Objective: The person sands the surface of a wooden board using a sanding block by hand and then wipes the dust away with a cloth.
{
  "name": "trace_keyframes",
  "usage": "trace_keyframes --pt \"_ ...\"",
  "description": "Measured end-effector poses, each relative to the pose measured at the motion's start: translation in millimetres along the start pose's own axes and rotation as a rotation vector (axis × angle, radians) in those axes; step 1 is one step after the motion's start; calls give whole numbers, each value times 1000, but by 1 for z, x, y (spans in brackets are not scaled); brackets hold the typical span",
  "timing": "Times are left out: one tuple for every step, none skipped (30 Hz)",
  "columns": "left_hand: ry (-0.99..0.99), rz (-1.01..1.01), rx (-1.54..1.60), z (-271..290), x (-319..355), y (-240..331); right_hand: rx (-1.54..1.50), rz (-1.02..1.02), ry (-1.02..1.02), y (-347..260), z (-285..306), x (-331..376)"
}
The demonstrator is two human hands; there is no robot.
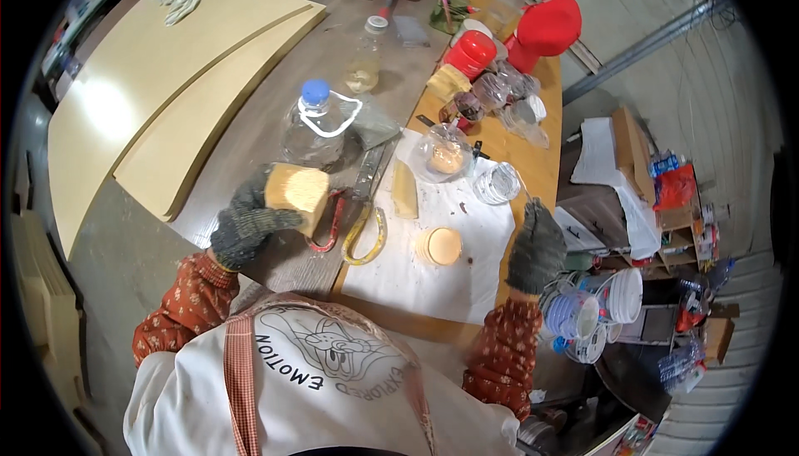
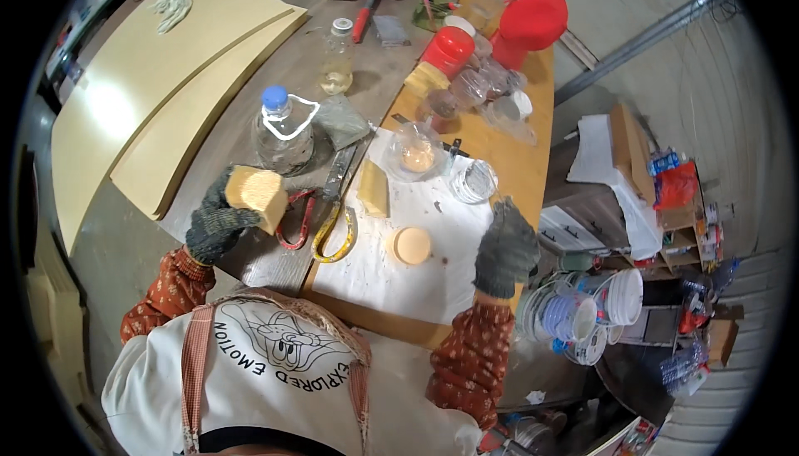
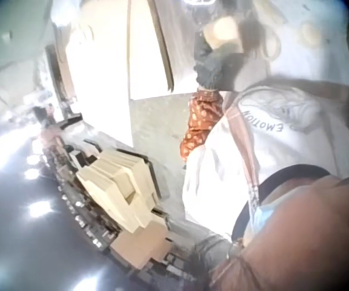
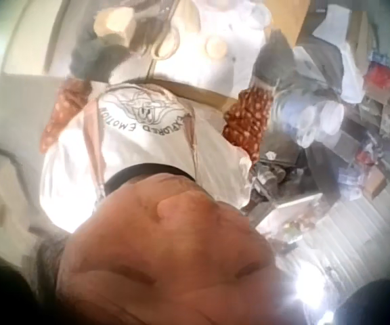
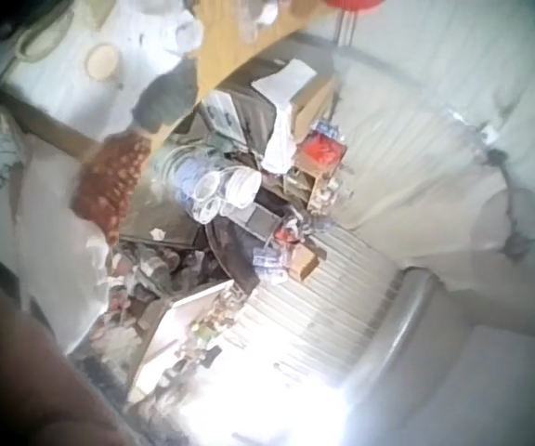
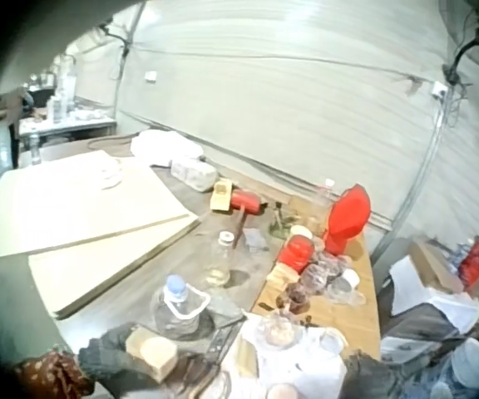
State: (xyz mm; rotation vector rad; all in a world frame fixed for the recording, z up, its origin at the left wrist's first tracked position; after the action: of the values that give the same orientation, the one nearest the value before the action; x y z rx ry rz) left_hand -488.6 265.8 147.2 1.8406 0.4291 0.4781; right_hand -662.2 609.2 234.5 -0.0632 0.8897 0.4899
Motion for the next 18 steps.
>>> trace_keyframes --pt "51 -16 65 14 4 -2 54 77 -52 5 -26 0" --pt "117 -36 122 30 10 -1 56 31 -159 8 -51 -3" --pt "166 -62 88 43 13 1 69 -13 -263 12 -70 -7" --pt "213 -85 56 56 17 3 86 -56 -367 15 -83 -10" --pt "303 -97 110 77 24 -2 -74 -85 -287 -5 -73 -30" --pt "297 -129 127 81 26 5 -101 -23 -199 -24 -58 -49" --pt "339 -153 75 93 28 6 -129 37 -112 -43 -43 -65" --pt "368 -168 23 103 29 5 -147 88 -29 -60 -24 -76" --pt "377 -160 50 108 30 3 -274 151 45 -84 -8 -88" --pt "401 -159 87 115 35 2 -668 39 -31 -115 -3 -99" --pt "408 -156 133 118 36 0 -1038 -88 -108 -148 5 -110" --pt "396 -152 188 118 33 0 -1065 -52 -162 -175 11 -114" --pt "383 -140 199 117 31 2 -970 231 -5 -208 27 -117" --pt "390 -152 172 120 32 3 -1141 317 -60 -251 44 -128" --pt "363 -163 156 118 30 5 -971 429 40 -270 43 -124" --pt "337 -172 132 114 26 8 -941 513 17 -288 29 -118" --pt "350 -170 126 115 24 11 -913 594 -11 -305 11 -111" --pt "362 -161 104 119 24 12 -888 675 -46 -318 -1 -105"
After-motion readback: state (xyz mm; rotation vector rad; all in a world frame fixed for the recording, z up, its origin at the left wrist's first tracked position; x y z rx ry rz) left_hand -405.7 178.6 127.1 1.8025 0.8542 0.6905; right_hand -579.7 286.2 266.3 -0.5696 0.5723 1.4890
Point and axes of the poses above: each hand's wrist, its own x-axis away from the middle knuckle, its own z-axis out of the back of the hand, y = z × x, the point moved 10 cm from there along -x, towards the middle knuckle, and after that the axes turned 14 degrees about y, right-handed, at the moved point
